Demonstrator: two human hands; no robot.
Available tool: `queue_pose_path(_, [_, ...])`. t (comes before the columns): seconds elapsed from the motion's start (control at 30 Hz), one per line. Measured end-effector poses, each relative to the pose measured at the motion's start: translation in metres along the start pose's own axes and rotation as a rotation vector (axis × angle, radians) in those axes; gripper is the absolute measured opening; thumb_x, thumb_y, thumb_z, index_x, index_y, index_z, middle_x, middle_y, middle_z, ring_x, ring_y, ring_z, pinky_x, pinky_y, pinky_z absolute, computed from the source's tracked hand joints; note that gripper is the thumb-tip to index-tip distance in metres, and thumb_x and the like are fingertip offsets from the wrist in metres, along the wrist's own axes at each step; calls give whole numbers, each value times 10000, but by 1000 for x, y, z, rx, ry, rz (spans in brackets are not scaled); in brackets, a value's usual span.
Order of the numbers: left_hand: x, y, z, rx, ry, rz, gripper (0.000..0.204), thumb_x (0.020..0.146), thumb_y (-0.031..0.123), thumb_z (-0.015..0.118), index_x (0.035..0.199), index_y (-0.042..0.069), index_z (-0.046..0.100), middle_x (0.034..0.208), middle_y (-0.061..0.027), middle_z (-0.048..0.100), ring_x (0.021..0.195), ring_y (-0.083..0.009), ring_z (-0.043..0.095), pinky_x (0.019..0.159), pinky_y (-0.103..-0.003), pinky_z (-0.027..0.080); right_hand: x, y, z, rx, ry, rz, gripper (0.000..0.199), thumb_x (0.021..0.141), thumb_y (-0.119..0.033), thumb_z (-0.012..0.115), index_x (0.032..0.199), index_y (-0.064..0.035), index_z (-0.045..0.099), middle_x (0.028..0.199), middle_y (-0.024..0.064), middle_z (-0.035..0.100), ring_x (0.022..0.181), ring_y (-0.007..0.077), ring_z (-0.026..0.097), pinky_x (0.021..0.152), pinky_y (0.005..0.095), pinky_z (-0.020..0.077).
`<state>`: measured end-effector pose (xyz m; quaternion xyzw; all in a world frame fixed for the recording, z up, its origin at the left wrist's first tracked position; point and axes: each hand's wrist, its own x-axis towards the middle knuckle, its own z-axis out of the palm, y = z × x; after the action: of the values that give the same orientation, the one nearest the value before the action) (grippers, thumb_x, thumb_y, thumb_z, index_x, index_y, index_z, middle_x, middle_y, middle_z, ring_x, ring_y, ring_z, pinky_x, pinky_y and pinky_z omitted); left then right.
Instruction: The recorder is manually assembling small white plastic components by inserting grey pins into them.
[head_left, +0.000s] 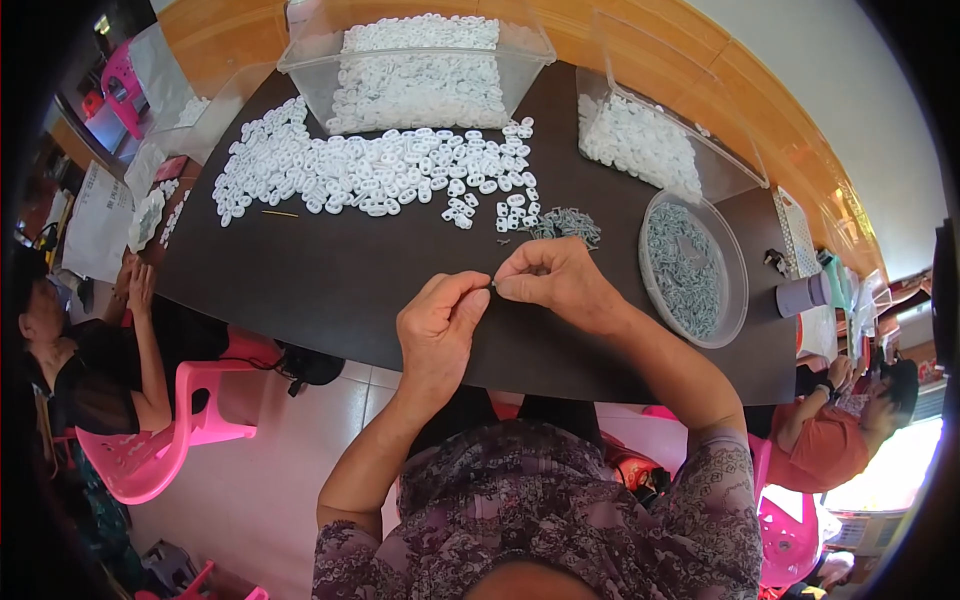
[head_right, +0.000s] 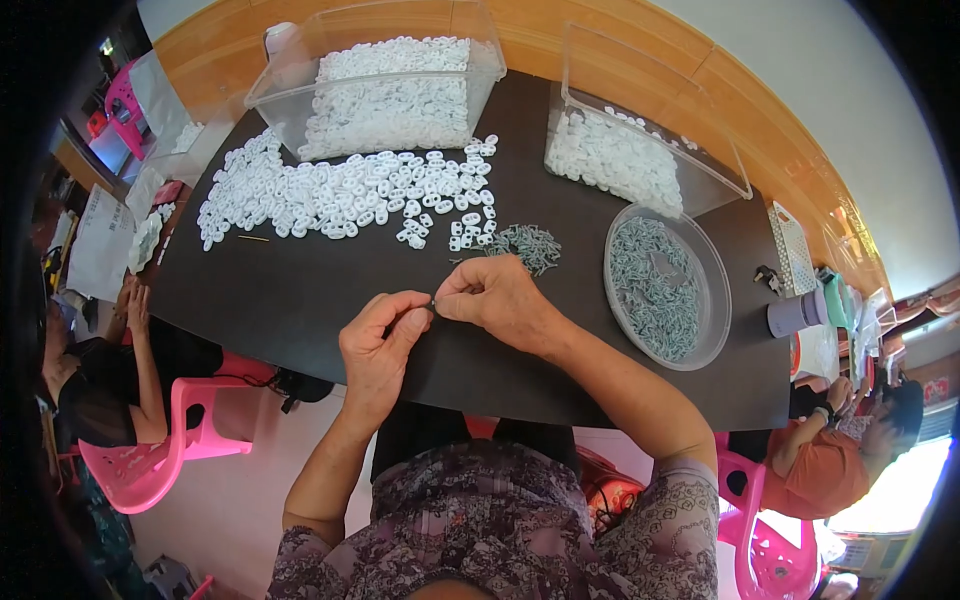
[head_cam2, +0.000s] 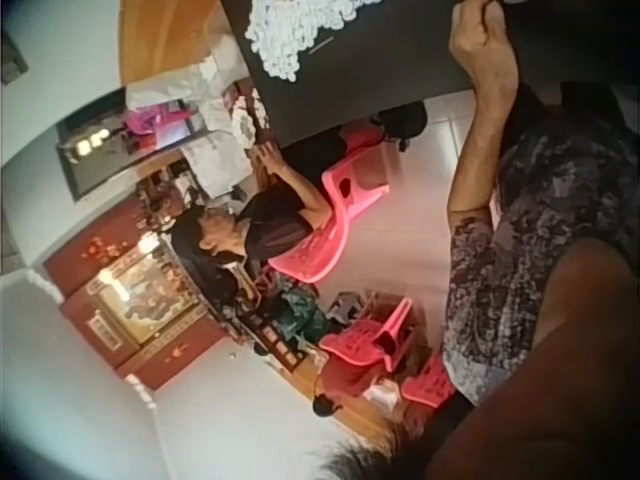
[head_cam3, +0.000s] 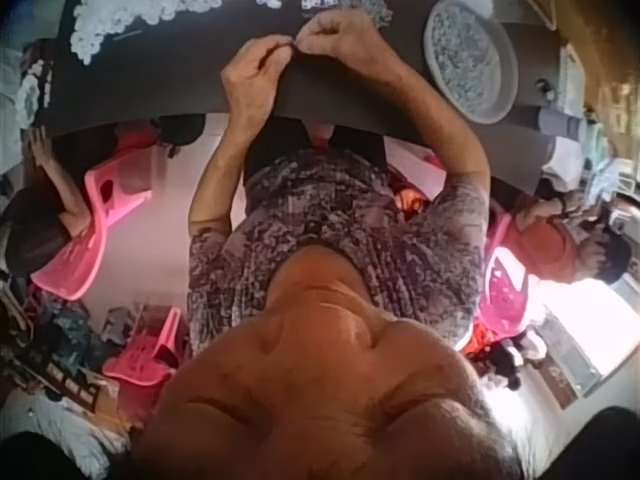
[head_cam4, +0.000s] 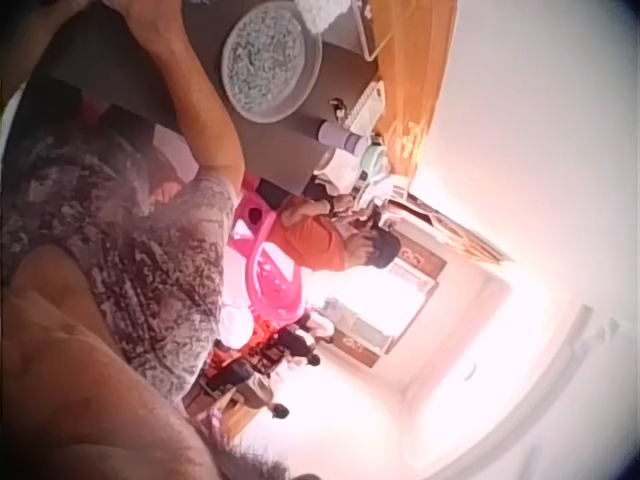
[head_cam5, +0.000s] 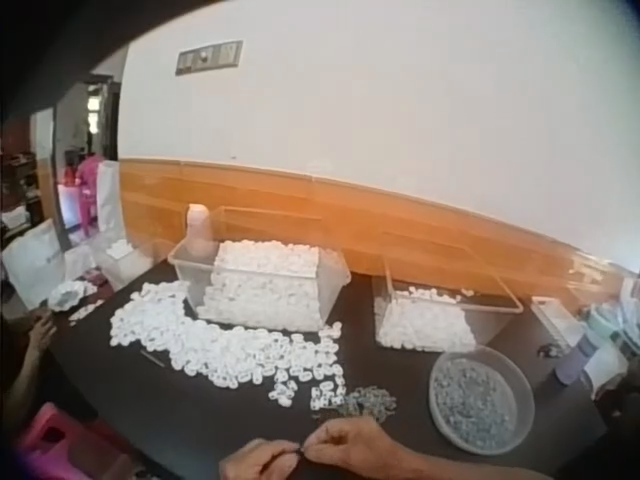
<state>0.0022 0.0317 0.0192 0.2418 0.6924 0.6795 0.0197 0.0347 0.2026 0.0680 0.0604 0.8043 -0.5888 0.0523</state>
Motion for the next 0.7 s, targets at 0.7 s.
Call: queue_pose_path(0.7, [9,9,12,-278,-96,-339,199,932,199,534,852,19,560,707,6,537,612,-41,466,548,-188,392,-8,3,15,367,172,47,131,748,-96,665,818,12,645,735,18,613,657,72,527,599,208,399])
